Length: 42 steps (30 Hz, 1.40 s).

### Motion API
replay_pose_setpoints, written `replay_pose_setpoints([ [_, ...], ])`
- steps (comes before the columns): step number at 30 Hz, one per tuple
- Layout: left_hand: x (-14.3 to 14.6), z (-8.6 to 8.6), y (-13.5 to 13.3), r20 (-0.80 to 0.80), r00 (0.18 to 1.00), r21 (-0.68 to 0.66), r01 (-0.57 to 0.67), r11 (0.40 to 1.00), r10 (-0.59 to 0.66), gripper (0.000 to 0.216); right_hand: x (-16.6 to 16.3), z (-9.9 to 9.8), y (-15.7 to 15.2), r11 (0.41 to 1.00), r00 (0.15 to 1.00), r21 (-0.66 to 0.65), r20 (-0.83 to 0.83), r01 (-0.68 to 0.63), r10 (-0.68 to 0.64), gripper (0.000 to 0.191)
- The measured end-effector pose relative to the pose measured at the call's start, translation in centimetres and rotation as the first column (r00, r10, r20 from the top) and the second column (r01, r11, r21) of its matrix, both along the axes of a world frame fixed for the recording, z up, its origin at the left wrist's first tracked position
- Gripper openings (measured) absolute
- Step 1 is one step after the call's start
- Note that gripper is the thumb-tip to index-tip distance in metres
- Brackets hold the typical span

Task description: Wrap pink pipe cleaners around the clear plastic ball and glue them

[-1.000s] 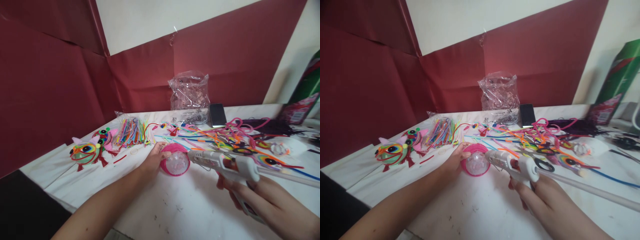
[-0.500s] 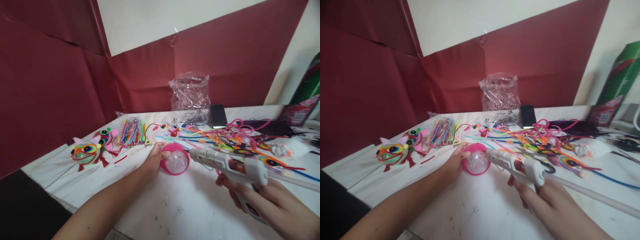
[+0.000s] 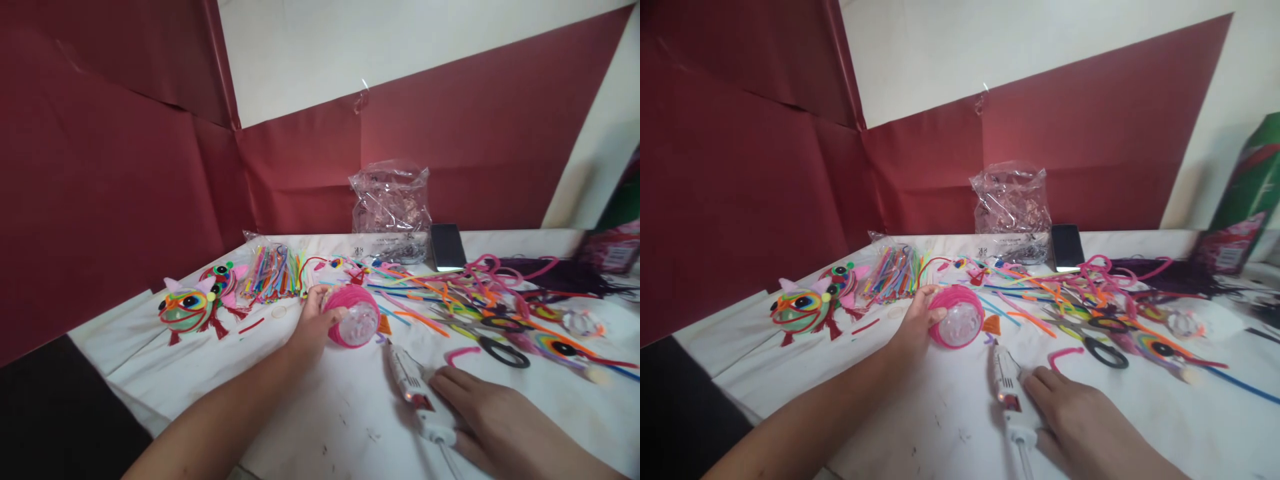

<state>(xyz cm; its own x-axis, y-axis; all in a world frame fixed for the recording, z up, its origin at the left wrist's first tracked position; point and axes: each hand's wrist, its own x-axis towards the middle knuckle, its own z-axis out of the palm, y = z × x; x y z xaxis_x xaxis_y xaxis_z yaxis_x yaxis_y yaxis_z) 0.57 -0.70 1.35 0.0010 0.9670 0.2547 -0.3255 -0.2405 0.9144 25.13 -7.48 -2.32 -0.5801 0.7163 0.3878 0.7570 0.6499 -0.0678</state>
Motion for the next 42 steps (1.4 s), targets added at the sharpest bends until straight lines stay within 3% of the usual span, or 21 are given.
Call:
replay_pose_setpoints([
  [4, 0.2, 0.0, -0.7, -0.117, 0.993, 0.057, 0.009, 0.998, -0.002, 0.05, 0.4, 1.7, -0.6, 0.991, 1.0, -0.131, 0.018, -0.022, 0.025, 0.025],
  [8, 0.3, 0.3, -1.3, -0.216, 0.976, 0.088, 0.06, 0.994, -0.039, 0.051, 0.4, 3.3, -0.7, 0.988, 0.985, -0.157, -0.169, 0.012, -0.039, 0.021],
  [12, 0.5, 0.0, -1.8, -0.277, 0.957, 0.142, 0.13, 0.981, -0.087, 0.055, -1.4, 3.6, 0.1, 0.924, 0.811, -0.356, -0.494, 0.139, -0.313, 0.04],
  [15, 0.6, -0.3, -2.0, -0.328, 0.941, 0.203, 0.16, 0.966, -0.087, 0.061, -3.5, 3.9, 1.0, 0.871, 0.664, -0.491, -0.654, -0.007, -0.363, 0.05],
  [19, 0.5, -0.6, -2.0, -0.405, 0.914, 0.275, 0.13, 0.953, -0.008, 0.064, -5.5, 4.1, 1.7, 0.869, 0.568, -0.473, -0.758, -0.144, -0.319, 0.043],
  [22, 0.4, -0.9, -1.9, -0.433, 0.901, 0.303, 0.102, 0.948, 0.041, 0.065, -6.1, 3.8, 1.7, 0.882, 0.513, -0.451, -0.793, -0.133, -0.328, 0.034],
  [28, 0.6, -1.3, -1.7, -0.48, 0.876, 0.35, 0.13, 0.928, 0.058, 0.065, -5.8, 2.8, 2.0, 0.837, 0.471, -0.523, -0.786, -0.159, -0.401, 0.033],
  [33, 0.8, -1.3, -1.7, -0.525, 0.848, 0.389, 0.162, 0.907, 0.074, 0.067, -5.7, 2.3, 2.3, 0.875, 0.485, -0.468, -0.797, -0.12, -0.36, 0.024],
  [37, 0.9, -1.1, -1.9, -0.521, 0.849, 0.374, 0.136, 0.917, 0.087, 0.065, -5.7, 2.5, 1.8, 0.884, 0.593, -0.467, -0.716, -0.013, -0.369, 0.02],
  [39, 1.0, -0.8, -2.1, -0.506, 0.858, 0.352, 0.109, 0.93, 0.091, 0.064, -5.3, 3.2, 1.4, 0.933, 0.678, -0.352, -0.669, 0.073, -0.306, 0.021],
  [42, 1.1, -0.4, -2.5, -0.42, 0.908, 0.249, 0.123, 0.961, -0.007, 0.063, -4.5, 4.9, 0.9, 0.992, 0.772, -0.043, -0.624, 0.121, -0.122, 0.019],
])
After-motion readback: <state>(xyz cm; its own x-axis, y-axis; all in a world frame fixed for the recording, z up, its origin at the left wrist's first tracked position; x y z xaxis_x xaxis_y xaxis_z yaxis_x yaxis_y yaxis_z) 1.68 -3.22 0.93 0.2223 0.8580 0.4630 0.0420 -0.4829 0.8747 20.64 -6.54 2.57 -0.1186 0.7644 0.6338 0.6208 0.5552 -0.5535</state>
